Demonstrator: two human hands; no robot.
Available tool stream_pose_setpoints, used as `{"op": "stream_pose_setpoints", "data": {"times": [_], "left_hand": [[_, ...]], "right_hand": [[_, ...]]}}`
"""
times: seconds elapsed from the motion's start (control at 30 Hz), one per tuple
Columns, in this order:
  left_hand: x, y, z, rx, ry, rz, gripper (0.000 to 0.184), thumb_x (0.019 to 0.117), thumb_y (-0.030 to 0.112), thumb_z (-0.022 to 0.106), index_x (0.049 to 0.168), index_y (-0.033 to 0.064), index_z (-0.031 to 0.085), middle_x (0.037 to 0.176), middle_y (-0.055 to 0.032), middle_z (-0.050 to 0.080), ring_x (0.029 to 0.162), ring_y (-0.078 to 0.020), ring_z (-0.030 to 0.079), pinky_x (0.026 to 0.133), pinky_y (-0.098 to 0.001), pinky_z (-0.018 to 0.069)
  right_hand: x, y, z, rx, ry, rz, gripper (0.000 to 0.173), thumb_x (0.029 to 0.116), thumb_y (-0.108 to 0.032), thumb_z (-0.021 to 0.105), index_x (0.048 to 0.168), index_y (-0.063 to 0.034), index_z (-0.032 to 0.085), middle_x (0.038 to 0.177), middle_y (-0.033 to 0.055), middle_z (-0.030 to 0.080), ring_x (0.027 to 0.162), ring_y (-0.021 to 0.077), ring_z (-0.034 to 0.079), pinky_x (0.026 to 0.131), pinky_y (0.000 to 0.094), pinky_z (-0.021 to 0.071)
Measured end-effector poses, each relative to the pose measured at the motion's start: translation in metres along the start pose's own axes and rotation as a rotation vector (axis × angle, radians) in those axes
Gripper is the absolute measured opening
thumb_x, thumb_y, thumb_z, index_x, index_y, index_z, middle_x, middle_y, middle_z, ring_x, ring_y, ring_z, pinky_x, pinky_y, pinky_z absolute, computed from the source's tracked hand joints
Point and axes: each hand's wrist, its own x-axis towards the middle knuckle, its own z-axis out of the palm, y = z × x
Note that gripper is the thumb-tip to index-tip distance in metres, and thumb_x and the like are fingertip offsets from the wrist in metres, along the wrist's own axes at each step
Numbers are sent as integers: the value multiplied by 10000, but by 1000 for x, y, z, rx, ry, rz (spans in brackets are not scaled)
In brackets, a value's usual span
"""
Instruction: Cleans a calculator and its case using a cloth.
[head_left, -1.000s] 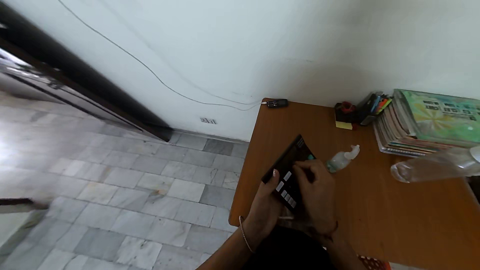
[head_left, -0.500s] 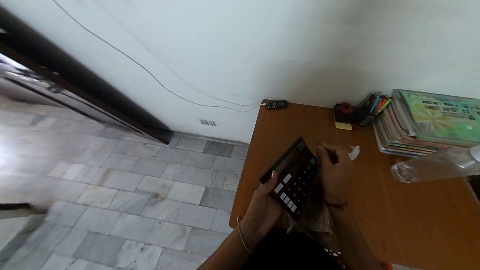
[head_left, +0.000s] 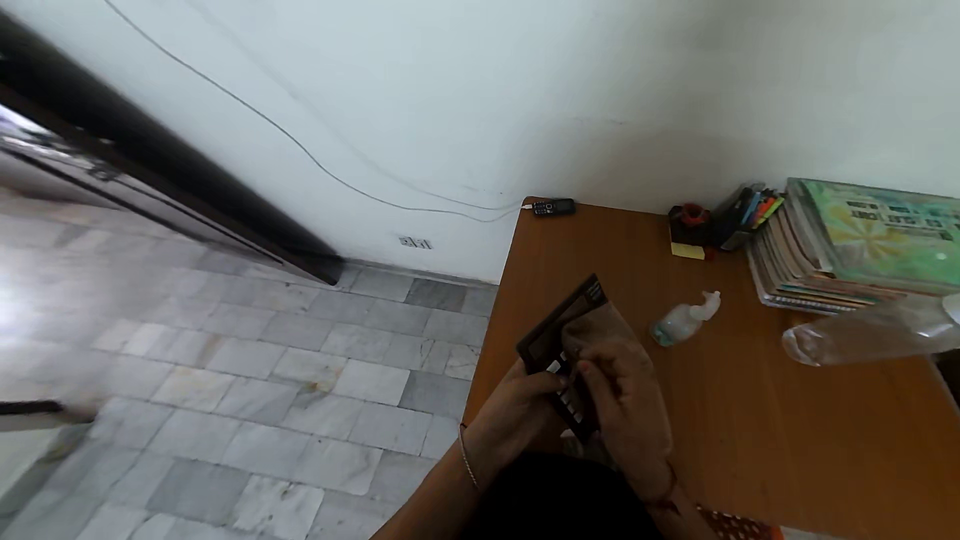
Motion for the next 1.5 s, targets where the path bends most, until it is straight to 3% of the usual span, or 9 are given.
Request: {"op": "stream_pose_setpoints", "data": {"times": [0.17,0.27,0.47,0.6,0.83,1.07,1.2,1.37,1.5], "left_hand": [[0,-13,-6,-21,-63,-27,283,882,-90,491,1028,126,600,916,4,728,866,-90,705,821,-291,590],[-3,-14,-3,-56,-19,-44,314,873,-113,466,1090,99,547,951,-28,718,892,-121,707,827,-314,594],[-6,-7,0,-98,3,-93,378,838,-125,456,1165,62,494,1024,-96,720,941,-191,725,843,-370,611],[-6,-7,2,-56,34,-89,369,842,-123,456,1156,66,502,996,-72,725,918,-168,725,831,-355,612],[-3,-10,-1,-71,26,-106,370,851,-133,447,1142,87,506,989,-49,715,899,-139,714,803,-323,607],[-6,-7,-1,-76,7,-84,388,830,-138,454,1164,53,503,1022,-94,725,947,-186,725,852,-370,608],[-3,-7,-1,-55,20,-95,392,844,-134,445,1180,64,490,1022,-76,714,936,-166,717,835,-350,607],[0,-9,-9,-40,-117,-72,284,865,-77,508,1024,114,645,952,-19,736,892,-103,711,816,-290,596],[0,-8,-3,-54,-60,-95,343,837,-122,481,1091,92,565,974,-45,730,912,-134,718,828,-328,603]], "right_hand": [[-4,10,14,-145,-18,-282,136,943,-39,618,953,-13,751,984,87,774,969,98,723,888,182,553],[1,15,10,-297,25,-367,142,939,-40,609,947,-40,751,969,67,774,950,125,726,873,206,563],[28,24,-6,-369,179,-65,228,945,-74,667,1150,25,664,1076,149,690,941,189,712,835,325,606],[23,11,1,-347,173,-26,279,924,-61,683,1187,21,642,1016,103,730,894,146,728,797,292,611],[0,6,17,-344,69,-169,212,869,-36,684,1070,32,685,901,98,763,835,158,749,769,256,602],[26,9,-7,-365,126,57,322,911,-42,707,1209,13,595,977,92,764,884,179,745,778,357,601],[11,-3,6,-269,64,57,304,876,-23,715,1158,42,620,922,98,761,824,158,745,741,311,607],[-3,-4,18,-89,-24,-55,230,861,-28,698,1069,48,635,912,77,771,852,79,741,782,201,587],[10,7,15,-194,4,-141,230,903,-42,674,1114,42,636,925,90,746,847,109,724,780,234,586]]}}
